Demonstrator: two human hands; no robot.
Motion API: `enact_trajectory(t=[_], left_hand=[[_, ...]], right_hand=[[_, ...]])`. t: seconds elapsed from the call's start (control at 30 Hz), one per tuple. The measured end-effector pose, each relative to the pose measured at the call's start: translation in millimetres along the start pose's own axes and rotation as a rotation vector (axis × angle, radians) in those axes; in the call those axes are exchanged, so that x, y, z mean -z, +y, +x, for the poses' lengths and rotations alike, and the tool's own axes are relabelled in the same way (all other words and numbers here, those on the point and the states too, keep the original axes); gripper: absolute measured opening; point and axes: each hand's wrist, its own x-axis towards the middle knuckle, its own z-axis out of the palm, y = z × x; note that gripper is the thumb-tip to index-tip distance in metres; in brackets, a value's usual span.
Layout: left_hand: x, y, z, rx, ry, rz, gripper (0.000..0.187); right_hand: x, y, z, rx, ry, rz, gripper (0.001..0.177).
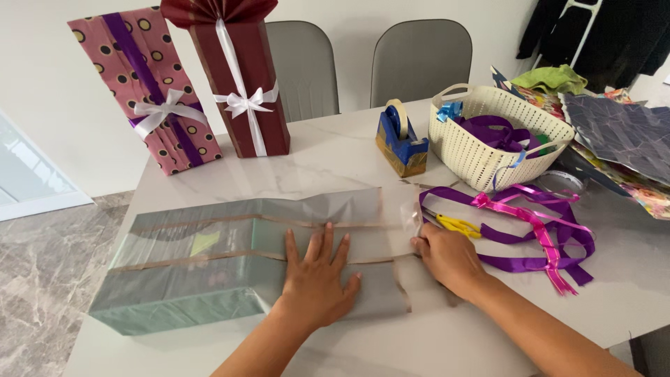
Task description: The person wraps a rectangular gift box with light green wrapping paper, folds the paper edges, and secures them with tape. They then create a decorative fan-folded paper top and tape it in place.
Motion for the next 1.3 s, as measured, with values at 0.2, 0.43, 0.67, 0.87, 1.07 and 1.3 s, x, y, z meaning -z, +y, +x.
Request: enact_trajectory(t=[0.2, 0.43, 0.67, 0.87, 1.07, 1.3], left_hand=[[0.9, 3.7, -14.7, -0.006, -0.001, -0.060, 0.078], [-4.5, 2.3, -19.4, -0.016, 0.060, -0.081, 0.082], [-7.2, 2.4, -15.2, 0.000, -0.084, -0.030, 0.085], [-4.8, 3.8, -16.0, 0.008, -0.115, -0.035, 0.087], [-2.5, 2.4, -15.1, -0.014, -0.165, -0.016, 0.084], [-0.1, 4.1, -13.8, -0.016, -0.183, -0.011, 0.076]], right_hand=[[9.6, -6.5, -1.0, -0.099, -0.158, 0.029, 0.024], [8.2, -8.7, -1.1, 0.070, -0.035, -0.083, 0.026], [5.7, -6.6, 0.6, 0.091, -0.071, -0.146, 0.026], [4.4, -3.8, 1.3, 0.106, -0.062, -0.178, 0.027], [7.0, -7.2, 2.2, 0.076, -0.097, -0.154, 0.025], [11.3, -9.4, 0.9, 0.053, -0.133, -0.078, 0.038]])
